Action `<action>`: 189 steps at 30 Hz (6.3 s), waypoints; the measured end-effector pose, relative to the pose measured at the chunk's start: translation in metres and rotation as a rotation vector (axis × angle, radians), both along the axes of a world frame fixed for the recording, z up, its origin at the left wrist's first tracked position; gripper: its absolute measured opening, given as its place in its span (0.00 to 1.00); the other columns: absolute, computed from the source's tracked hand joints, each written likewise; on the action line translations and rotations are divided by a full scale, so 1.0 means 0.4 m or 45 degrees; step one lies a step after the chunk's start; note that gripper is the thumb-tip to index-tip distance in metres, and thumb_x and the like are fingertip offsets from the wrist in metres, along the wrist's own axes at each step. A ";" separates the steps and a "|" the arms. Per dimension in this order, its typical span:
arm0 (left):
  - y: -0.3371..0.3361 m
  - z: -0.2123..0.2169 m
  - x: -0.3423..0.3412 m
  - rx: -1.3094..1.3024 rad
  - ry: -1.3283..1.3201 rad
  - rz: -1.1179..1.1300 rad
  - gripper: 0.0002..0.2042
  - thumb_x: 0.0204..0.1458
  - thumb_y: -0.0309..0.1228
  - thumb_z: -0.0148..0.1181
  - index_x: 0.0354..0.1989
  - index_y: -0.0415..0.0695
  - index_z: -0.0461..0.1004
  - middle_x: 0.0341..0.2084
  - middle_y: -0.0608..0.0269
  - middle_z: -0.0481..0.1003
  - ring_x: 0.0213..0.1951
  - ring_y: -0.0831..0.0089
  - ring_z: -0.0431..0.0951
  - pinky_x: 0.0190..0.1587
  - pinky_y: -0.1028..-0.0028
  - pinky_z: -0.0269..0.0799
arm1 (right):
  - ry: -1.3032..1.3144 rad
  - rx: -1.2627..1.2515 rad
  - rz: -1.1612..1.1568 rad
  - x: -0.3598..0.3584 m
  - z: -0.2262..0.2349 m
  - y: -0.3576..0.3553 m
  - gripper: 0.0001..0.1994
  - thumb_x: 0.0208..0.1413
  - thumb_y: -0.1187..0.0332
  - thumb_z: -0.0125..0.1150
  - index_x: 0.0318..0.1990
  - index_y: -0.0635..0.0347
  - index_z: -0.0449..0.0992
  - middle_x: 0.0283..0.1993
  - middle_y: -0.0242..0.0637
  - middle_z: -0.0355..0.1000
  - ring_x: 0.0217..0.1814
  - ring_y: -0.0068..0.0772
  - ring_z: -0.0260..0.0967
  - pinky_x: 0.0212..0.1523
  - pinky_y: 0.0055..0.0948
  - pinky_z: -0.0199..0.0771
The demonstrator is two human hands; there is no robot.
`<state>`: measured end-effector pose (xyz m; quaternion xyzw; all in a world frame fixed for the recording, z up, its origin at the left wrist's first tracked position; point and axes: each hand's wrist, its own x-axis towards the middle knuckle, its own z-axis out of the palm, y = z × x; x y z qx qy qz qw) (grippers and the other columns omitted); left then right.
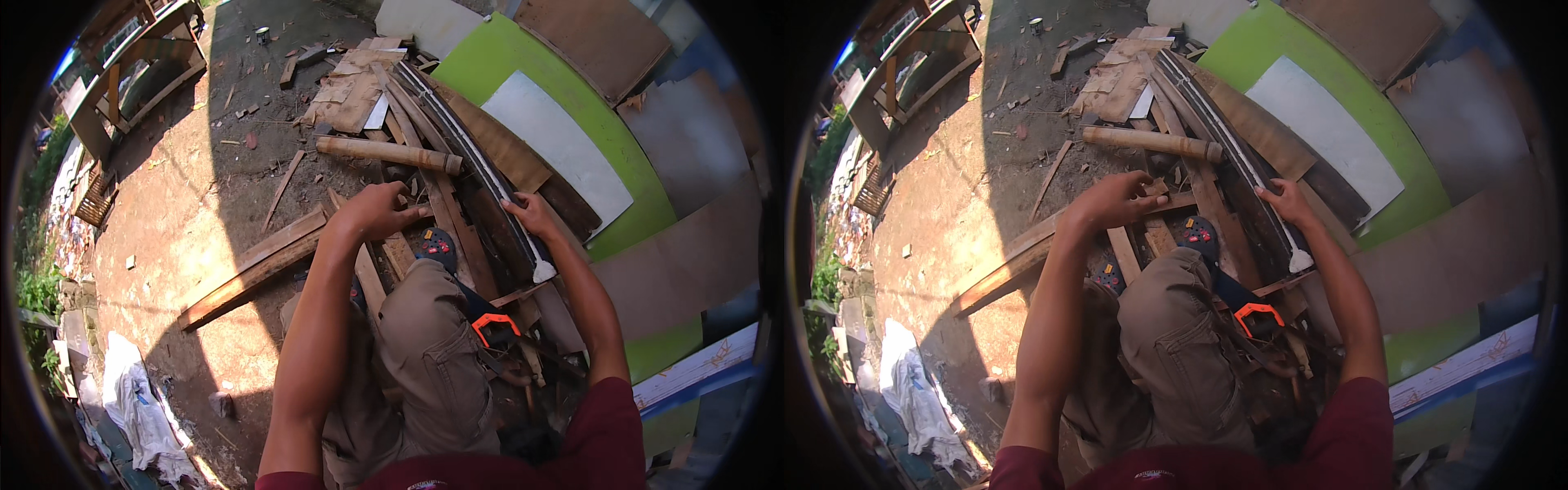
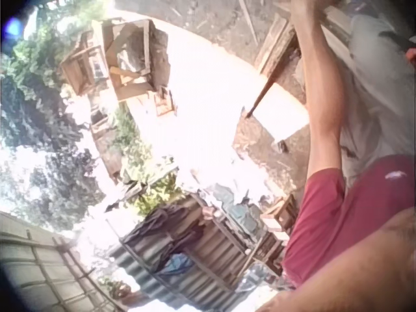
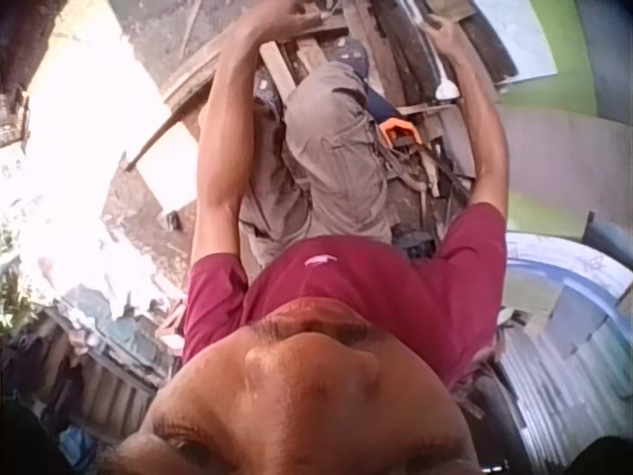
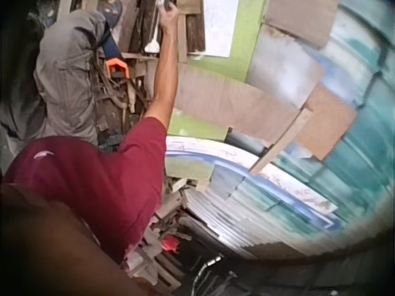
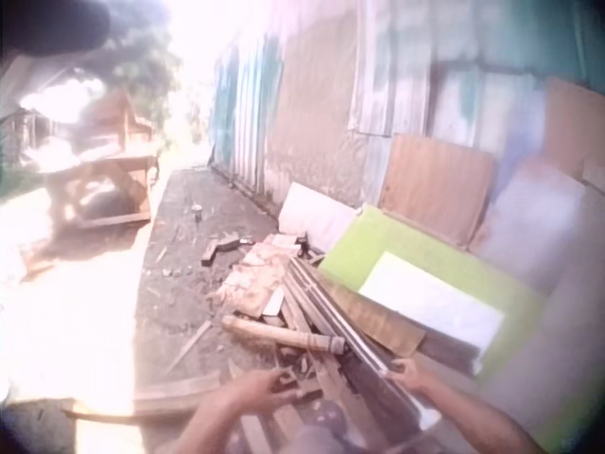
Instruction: The person sits on the ground and uses a knife to split a small piece of wood, then uses a hammer to split a larger piece of wood into smaller sections. The person handles the wood pieces and tools directly with their hands.
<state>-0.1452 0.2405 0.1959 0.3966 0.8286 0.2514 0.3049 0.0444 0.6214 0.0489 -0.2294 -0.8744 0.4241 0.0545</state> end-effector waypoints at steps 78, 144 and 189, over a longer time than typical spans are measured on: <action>-0.322 0.009 -0.015 2.238 -0.666 0.883 0.30 0.62 0.66 0.43 0.50 0.52 0.72 0.36 0.65 0.75 0.40 0.68 0.77 0.48 0.63 0.74 | 0.697 -0.182 -0.279 0.007 0.329 -0.580 0.19 0.65 0.56 0.63 0.26 0.61 0.76 0.21 0.27 0.72 0.25 0.15 0.69 0.28 0.21 0.67; -0.328 -0.013 0.050 1.829 -1.039 1.028 0.40 0.56 0.70 0.49 0.48 0.36 0.73 0.40 0.50 0.76 0.44 0.52 0.75 0.55 0.50 0.69 | 0.624 -1.329 -0.976 0.973 0.056 -0.392 0.12 0.71 0.63 0.50 0.56 0.58 0.69 0.34 0.28 0.66 0.22 0.15 0.60 0.19 0.18 0.62; -0.636 -0.553 0.264 1.465 -0.722 0.950 0.34 0.67 0.59 0.42 0.64 0.37 0.67 0.54 0.66 0.72 0.53 0.76 0.68 0.58 0.74 0.63 | 0.605 -0.345 0.053 0.009 0.246 -1.260 0.16 0.62 0.63 0.66 0.49 0.67 0.74 0.32 0.32 0.73 0.33 0.18 0.68 0.34 0.23 0.70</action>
